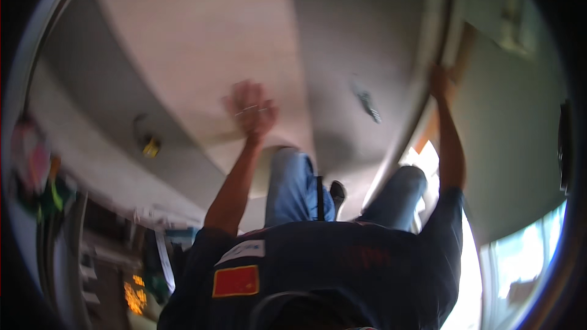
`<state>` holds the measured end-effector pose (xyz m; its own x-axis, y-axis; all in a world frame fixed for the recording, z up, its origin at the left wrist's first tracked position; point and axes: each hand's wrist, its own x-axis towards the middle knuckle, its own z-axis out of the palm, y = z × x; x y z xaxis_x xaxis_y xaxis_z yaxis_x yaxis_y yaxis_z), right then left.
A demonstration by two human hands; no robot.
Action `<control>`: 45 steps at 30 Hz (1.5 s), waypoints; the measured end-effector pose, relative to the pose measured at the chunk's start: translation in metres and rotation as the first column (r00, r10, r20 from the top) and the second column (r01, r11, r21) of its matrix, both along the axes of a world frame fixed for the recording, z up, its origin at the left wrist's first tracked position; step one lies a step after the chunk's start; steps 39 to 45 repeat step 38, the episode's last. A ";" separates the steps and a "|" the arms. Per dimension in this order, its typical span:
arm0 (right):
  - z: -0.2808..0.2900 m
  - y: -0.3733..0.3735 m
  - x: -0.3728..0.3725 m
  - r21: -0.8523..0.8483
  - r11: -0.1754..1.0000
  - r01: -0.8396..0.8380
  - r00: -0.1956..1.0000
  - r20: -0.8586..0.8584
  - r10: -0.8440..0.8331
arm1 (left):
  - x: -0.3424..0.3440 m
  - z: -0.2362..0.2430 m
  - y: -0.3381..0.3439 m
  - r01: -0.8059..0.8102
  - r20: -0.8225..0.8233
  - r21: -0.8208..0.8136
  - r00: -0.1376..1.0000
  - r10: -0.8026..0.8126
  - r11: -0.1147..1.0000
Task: The person kneels on the floor and positions a large sheet of plywood. They use a tape measure to mark a line on the sheet, then use a utility knife to cut along the marked line, scoring the material repeatedly.
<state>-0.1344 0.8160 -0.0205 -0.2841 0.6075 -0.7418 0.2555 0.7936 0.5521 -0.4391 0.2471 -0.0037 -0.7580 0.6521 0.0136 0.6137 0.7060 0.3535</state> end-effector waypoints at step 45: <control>-0.002 -0.030 -0.083 -0.132 0.845 0.518 0.431 -0.813 -0.391 | 0.392 0.075 -0.305 0.156 0.359 -0.911 0.756 0.548 0.382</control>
